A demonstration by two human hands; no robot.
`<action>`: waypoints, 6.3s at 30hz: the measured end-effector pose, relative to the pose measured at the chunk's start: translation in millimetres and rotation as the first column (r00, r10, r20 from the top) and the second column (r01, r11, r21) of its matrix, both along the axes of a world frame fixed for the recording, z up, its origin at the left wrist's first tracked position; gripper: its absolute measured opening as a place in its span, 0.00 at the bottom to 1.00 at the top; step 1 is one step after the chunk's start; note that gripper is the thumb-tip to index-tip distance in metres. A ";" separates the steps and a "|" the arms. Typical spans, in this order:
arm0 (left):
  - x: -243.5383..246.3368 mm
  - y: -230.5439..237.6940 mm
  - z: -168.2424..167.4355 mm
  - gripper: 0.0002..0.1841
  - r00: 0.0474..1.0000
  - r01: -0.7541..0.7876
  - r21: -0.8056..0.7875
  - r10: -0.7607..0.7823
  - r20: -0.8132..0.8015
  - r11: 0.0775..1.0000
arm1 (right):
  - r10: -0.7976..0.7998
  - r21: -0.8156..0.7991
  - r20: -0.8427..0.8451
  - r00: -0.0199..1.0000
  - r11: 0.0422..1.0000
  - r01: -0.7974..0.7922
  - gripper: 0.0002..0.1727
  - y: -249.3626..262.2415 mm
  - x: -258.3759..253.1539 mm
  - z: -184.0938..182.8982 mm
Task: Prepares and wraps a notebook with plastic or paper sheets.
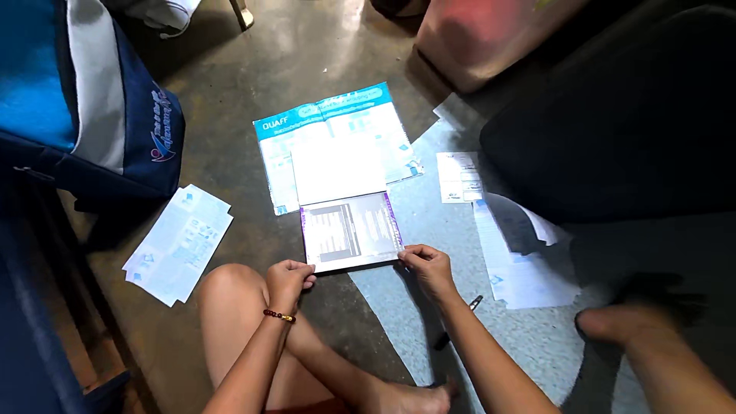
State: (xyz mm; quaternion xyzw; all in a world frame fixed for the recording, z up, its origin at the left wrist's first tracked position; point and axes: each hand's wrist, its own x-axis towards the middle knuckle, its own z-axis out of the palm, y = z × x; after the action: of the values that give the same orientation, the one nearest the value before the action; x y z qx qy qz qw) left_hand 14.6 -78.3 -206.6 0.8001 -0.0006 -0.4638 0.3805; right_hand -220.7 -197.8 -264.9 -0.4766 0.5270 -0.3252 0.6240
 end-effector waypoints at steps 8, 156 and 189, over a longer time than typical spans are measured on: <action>-6.5 -1.0 -7.4 0.16 0.999 -0.046 -0.136 0.045 -0.011 0.990 | -0.065 0.001 -0.009 0.998 0.998 0.065 0.11 -1.3 0.3 0.7; 6.0 -36.0 -33.0 0.12 0.598 0.720 0.075 -0.671 0.438 0.690 | 0.172 -0.403 -0.625 0.761 0.764 -0.504 0.20 16.1 60.5 -9.7; 21.4 -58.6 -43.4 0.14 0.792 0.256 0.013 -0.218 0.570 0.967 | 0.120 -0.488 -0.629 0.768 0.708 -0.510 0.24 14.9 59.1 -18.4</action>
State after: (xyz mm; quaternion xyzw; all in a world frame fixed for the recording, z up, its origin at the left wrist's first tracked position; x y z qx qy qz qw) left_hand 36.0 -136.9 -250.0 0.8823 -0.2289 -0.2486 0.3275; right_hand -161.6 -183.0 -283.3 -0.8174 0.4480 -0.2131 0.2929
